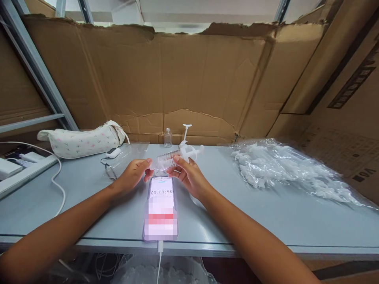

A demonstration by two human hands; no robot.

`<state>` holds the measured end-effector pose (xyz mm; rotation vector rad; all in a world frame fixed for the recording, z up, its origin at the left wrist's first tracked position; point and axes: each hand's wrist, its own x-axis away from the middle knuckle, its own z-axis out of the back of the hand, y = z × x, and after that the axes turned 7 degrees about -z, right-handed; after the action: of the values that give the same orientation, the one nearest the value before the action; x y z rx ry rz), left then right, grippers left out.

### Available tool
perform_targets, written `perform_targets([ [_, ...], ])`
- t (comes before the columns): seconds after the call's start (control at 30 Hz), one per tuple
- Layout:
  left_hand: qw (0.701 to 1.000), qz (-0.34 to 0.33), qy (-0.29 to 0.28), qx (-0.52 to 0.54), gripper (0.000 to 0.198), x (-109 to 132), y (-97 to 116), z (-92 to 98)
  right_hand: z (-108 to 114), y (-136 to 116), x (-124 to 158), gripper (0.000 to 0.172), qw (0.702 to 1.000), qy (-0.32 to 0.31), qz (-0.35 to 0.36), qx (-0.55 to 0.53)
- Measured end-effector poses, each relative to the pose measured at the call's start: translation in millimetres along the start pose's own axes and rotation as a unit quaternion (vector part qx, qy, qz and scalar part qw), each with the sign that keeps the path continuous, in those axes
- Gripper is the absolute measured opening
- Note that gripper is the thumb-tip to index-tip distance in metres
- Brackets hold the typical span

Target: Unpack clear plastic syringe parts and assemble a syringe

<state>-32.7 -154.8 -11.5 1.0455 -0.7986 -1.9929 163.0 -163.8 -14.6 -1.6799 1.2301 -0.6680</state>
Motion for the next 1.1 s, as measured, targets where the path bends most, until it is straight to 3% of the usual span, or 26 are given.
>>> perform_targets([
  [0.13,0.994,0.06,0.016,0.089,0.057,-2.9,0.7,-1.8,-0.1,0.1,0.6,0.023,0.999,-0.023,0.031,0.015],
  [0.27,0.99,0.075,0.053,0.109,0.055,-3.7,0.4,-2.9,0.6,0.7,-0.5,0.02,0.998,-0.028,0.047,0.023],
  [0.37,0.991,0.053,0.079,0.096,0.052,-3.4,0.2,-1.4,1.5,0.2,-1.4,0.018,0.999,-0.018,0.049,0.013],
  [0.47,0.99,0.014,0.107,0.095,0.036,-3.4,-0.4,1.1,2.4,-1.5,-2.6,0.022,0.999,0.02,0.049,-0.007],
  [0.73,0.992,-0.043,0.119,0.022,0.017,-3.7,-5.0,0.8,0.8,-5.0,-4.0,0.03,0.996,0.07,0.036,-0.035],
  [0.97,0.994,-0.017,0.112,-0.007,0.044,-4.4,-3.9,3.6,0.7,-5.5,-3.1,0.028,0.996,0.071,0.038,-0.045],
  [1.1,0.988,0.005,0.123,-0.099,0.044,-6.1,-9.0,11.8,1.1,-6.2,-3.7,0.03,0.994,0.085,0.037,-0.054],
])
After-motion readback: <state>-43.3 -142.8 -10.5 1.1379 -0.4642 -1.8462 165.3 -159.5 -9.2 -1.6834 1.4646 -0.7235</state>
